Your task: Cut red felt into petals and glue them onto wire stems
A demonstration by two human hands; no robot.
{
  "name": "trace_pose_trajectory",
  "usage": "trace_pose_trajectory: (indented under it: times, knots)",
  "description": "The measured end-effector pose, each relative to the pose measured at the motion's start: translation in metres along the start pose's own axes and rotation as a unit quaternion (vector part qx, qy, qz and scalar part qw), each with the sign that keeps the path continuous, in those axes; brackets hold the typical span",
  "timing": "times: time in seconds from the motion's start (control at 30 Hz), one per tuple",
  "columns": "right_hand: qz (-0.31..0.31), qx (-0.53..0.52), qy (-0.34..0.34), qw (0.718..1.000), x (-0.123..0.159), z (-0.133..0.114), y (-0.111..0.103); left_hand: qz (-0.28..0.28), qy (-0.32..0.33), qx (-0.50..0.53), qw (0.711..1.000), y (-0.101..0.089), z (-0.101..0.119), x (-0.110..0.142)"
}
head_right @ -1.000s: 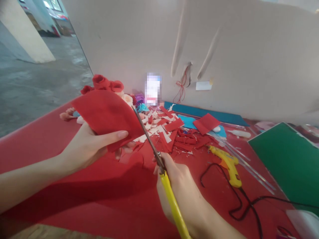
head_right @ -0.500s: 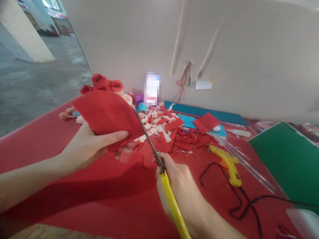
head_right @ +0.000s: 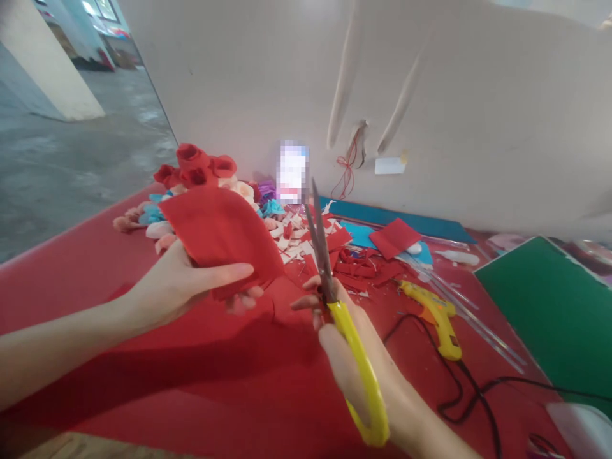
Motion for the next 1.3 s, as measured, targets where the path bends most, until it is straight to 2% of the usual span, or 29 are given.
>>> trace_pose_trajectory:
  times: [0.1,0.23,0.3,0.4,0.5,0.67,0.77,0.87,0.93,1.0,1.13,1.23,1.3]
  knots:
    - [0.005,-0.024,0.032,0.999,-0.001,-0.004,0.0,-0.06,-0.045,-0.064,0.995,0.011,-0.011,0.001]
    - [0.037,-0.037,0.025,0.998,0.001,-0.012,0.002,-0.106,-0.105,-0.125,0.981,0.019,-0.029,0.006]
    - [0.038,-0.061,0.031,0.997,0.004,-0.012,0.008,-0.14,-0.107,-0.164,0.971,0.024,-0.034,0.009]
    - [0.043,-0.078,0.055,0.995,0.008,-0.007,0.012,-0.188,-0.074,-0.213,0.956,0.031,-0.034,0.014]
    - [0.054,-0.081,0.049,0.994,0.011,-0.007,0.009,-0.188,-0.059,-0.237,0.951,0.032,-0.031,0.015]
    - [0.042,-0.062,0.057,0.996,0.01,-0.007,0.006,-0.2,-0.08,-0.235,0.948,0.033,-0.031,0.018]
    - [0.049,-0.062,0.068,0.995,0.005,-0.006,0.005,-0.19,-0.093,-0.174,0.962,0.032,-0.035,0.017]
    - [0.041,-0.099,0.057,0.993,0.001,-0.006,0.005,-0.17,-0.129,-0.017,0.977,0.031,-0.043,0.013]
    - [0.034,-0.122,0.044,0.991,0.0,-0.004,0.004,-0.172,-0.17,0.089,0.966,0.034,-0.051,0.012]
    - [0.009,-0.137,0.05,0.989,-0.001,0.0,0.006,-0.178,-0.198,0.152,0.952,0.039,-0.058,0.011]
    - [-0.025,-0.167,0.053,0.984,-0.001,0.003,0.01,-0.171,-0.209,0.173,0.947,0.041,-0.067,0.01]
    - [-0.045,-0.187,0.057,0.98,0.0,0.001,0.014,-0.188,-0.209,0.154,0.947,0.042,-0.07,0.011]
    - [-0.06,-0.193,0.065,0.977,0.001,-0.001,0.017,-0.193,-0.202,0.178,0.943,0.042,-0.069,0.009]
Point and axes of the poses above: each hand's wrist, its own x-axis away from the middle knuckle, its own y-axis out of the palm, z = x × y, the point moved 7 cm from there along -x, towards the middle knuckle, and after that the axes turned 7 degrees about z, right-handed, at the moved point
